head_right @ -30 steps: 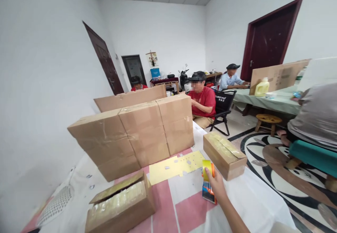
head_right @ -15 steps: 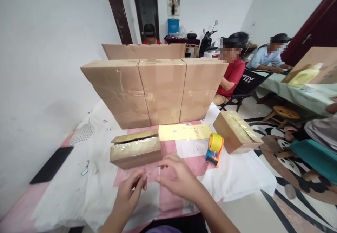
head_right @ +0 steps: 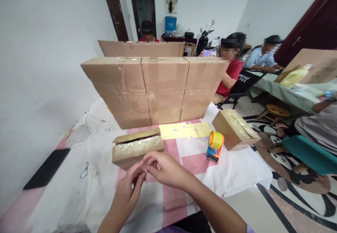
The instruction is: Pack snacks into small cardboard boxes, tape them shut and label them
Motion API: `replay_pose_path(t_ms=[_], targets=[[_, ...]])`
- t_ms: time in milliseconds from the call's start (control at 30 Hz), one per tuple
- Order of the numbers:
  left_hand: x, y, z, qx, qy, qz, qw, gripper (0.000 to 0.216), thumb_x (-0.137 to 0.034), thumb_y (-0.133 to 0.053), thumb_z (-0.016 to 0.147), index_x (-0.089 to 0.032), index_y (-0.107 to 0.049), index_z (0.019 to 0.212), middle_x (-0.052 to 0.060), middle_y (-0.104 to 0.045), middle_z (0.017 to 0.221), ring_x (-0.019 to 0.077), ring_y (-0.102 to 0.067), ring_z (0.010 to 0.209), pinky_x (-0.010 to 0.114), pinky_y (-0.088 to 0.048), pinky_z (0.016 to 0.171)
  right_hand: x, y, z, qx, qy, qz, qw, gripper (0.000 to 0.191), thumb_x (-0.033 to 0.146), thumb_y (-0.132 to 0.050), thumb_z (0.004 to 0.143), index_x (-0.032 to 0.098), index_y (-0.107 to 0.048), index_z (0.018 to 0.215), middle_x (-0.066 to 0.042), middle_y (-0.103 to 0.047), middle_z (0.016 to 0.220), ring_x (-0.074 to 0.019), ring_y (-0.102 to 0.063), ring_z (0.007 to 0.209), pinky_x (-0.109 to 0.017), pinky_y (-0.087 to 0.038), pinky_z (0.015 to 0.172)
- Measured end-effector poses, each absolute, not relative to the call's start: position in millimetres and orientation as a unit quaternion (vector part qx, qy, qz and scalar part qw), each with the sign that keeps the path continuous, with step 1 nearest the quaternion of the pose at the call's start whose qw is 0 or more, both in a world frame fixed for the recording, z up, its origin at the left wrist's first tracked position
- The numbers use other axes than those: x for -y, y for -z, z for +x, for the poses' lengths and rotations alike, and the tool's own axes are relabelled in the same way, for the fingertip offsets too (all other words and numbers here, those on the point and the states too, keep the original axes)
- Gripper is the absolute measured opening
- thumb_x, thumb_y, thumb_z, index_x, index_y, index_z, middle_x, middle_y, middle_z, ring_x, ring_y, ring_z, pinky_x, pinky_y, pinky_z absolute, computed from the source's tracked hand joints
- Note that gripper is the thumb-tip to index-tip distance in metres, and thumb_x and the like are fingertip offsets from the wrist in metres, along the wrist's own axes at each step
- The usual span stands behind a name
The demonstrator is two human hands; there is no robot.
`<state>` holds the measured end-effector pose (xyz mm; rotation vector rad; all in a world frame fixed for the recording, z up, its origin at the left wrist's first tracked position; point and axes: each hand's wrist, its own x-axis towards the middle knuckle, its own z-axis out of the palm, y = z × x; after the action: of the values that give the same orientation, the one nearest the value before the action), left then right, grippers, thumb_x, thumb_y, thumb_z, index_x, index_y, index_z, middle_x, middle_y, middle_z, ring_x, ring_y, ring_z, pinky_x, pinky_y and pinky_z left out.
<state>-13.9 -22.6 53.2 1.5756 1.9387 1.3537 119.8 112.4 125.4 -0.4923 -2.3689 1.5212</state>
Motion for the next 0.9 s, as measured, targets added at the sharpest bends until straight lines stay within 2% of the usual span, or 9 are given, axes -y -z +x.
replay_pose_path(t_ms=[133, 233, 333, 433, 500, 567, 700, 800, 900], targets=[[18.3, -46.5, -16.1, -0.739, -0.448, 0.471, 0.180, 0.053, -0.048, -0.044, 0.101, -0.018, -0.041, 0.145, 0.003, -0.076, 0.084, 0.0211, -0.073, 0.068, 0.031, -0.057, 0.063, -121.1, -133.1, 119.9, 0.930, -0.293, -0.127, 0.180, 0.015, 0.018, -0.057, 0.095, 0.022, -0.067, 0.106, -0.005, -0.076, 0.098, -0.0216, -0.068, 0.093, -0.034, -0.045, 0.088], [7.5, -43.8, -32.1, -0.766, -0.403, 0.488, 0.112, 0.051, -0.052, -0.041, 0.100, -0.021, -0.050, 0.139, 0.004, -0.076, 0.083, 0.0235, -0.073, 0.070, 0.032, -0.055, 0.060, -136.7, -144.8, 124.8, 0.936, -0.223, -0.159, 0.221, 0.017, 0.016, -0.056, 0.095, 0.022, -0.069, 0.104, -0.005, -0.074, 0.090, -0.0201, -0.065, 0.085, -0.032, -0.045, 0.081], [-12.7, -43.6, -56.5, -0.747, -0.332, 0.572, -0.065, 0.049, -0.054, -0.050, 0.095, -0.021, -0.062, 0.129, 0.013, -0.073, 0.120, 0.0315, -0.070, 0.109, 0.043, -0.055, 0.087, -154.9, -157.4, 130.8, 0.903, -0.257, -0.214, 0.268, 0.014, 0.017, -0.061, 0.092, 0.022, -0.071, 0.100, -0.003, -0.071, 0.085, -0.0170, -0.062, 0.078, -0.027, -0.045, 0.074], [-34.3, -37.9, -77.6, -0.731, -0.220, 0.627, -0.154, 0.062, -0.050, -0.056, 0.090, -0.020, -0.053, 0.144, 0.014, -0.052, 0.151, 0.0379, -0.046, 0.141, 0.058, -0.035, 0.113, -168.9, -166.4, 132.5, 0.879, -0.324, -0.205, 0.281, 0.012, 0.015, -0.062, 0.091, 0.022, -0.072, 0.093, 0.000, -0.071, 0.084, -0.0141, -0.061, 0.075, -0.023, -0.044, 0.069], [-43.3, -29.1, -86.6, -0.734, -0.166, 0.643, -0.140, 0.064, -0.045, -0.054, 0.091, -0.019, -0.048, 0.149, 0.013, -0.049, 0.154, 0.0360, -0.044, 0.143, 0.058, -0.032, 0.116, -174.4, -171.3, 131.6, 0.872, -0.362, -0.175, 0.280, 0.011, 0.014, -0.063, 0.090, 0.021, -0.072, 0.089, 0.001, -0.070, 0.082, -0.0133, -0.061, 0.074, -0.023, -0.044, 0.068], [-46.4, -18.6, -91.9, -0.737, -0.141, 0.650, -0.120, 0.062, -0.043, -0.052, 0.092, -0.019, -0.048, 0.149, 0.011, -0.051, 0.153, 0.0330, -0.047, 0.142, 0.053, -0.036, 0.114, -177.4, -176.3, 130.3, 0.864, -0.387, -0.146, 0.285, 0.009, 0.016, -0.065, 0.091, 0.021, -0.072, 0.087, 0.001, -0.071, 0.082, -0.0139, -0.063, 0.077, -0.023, -0.046, 0.072], [-42.6, -5.8, -95.2, -0.732, -0.134, 0.656, -0.127, 0.060, -0.044, -0.047, 0.095, -0.019, -0.047, 0.150, 0.008, -0.052, 0.152, 0.0306, -0.047, 0.142, 0.049, -0.040, 0.112, -180.2, -184.5, 126.2, 0.856, -0.400, -0.115, 0.305, 0.008, 0.018, -0.065, 0.091, 0.020, -0.071, 0.087, -0.006, -0.072, 0.106, -0.0188, -0.065, 0.102, -0.029, -0.047, 0.089], [-40.7, -7.5, -94.8, -0.726, -0.127, 0.660, -0.145, 0.058, -0.044, -0.047, 0.096, -0.017, -0.050, 0.148, 0.009, -0.053, 0.151, 0.0313, -0.049, 0.141, 0.050, -0.040, 0.112, -186.6, -183.0, 118.5, 0.845, -0.440, -0.127, 0.275, 0.009, 0.017, -0.061, 0.092, 0.020, -0.069, 0.088, -0.003, -0.073, 0.093, -0.0153, -0.065, 0.085, -0.027, -0.047, 0.077], [-41.5, -15.1, -93.1, -0.727, -0.116, 0.659, -0.153, 0.056, -0.043, -0.049, 0.095, -0.018, -0.054, 0.144, 0.009, -0.053, 0.150, 0.0317, -0.048, 0.142, 0.050, -0.041, 0.109, -201.3, -175.6, 107.3, 0.785, -0.578, -0.073, 0.211, 0.009, 0.026, -0.065, 0.090, 0.017, -0.066, 0.087, -0.001, -0.070, 0.078, -0.0125, -0.062, 0.072, -0.025, -0.045, 0.068]])
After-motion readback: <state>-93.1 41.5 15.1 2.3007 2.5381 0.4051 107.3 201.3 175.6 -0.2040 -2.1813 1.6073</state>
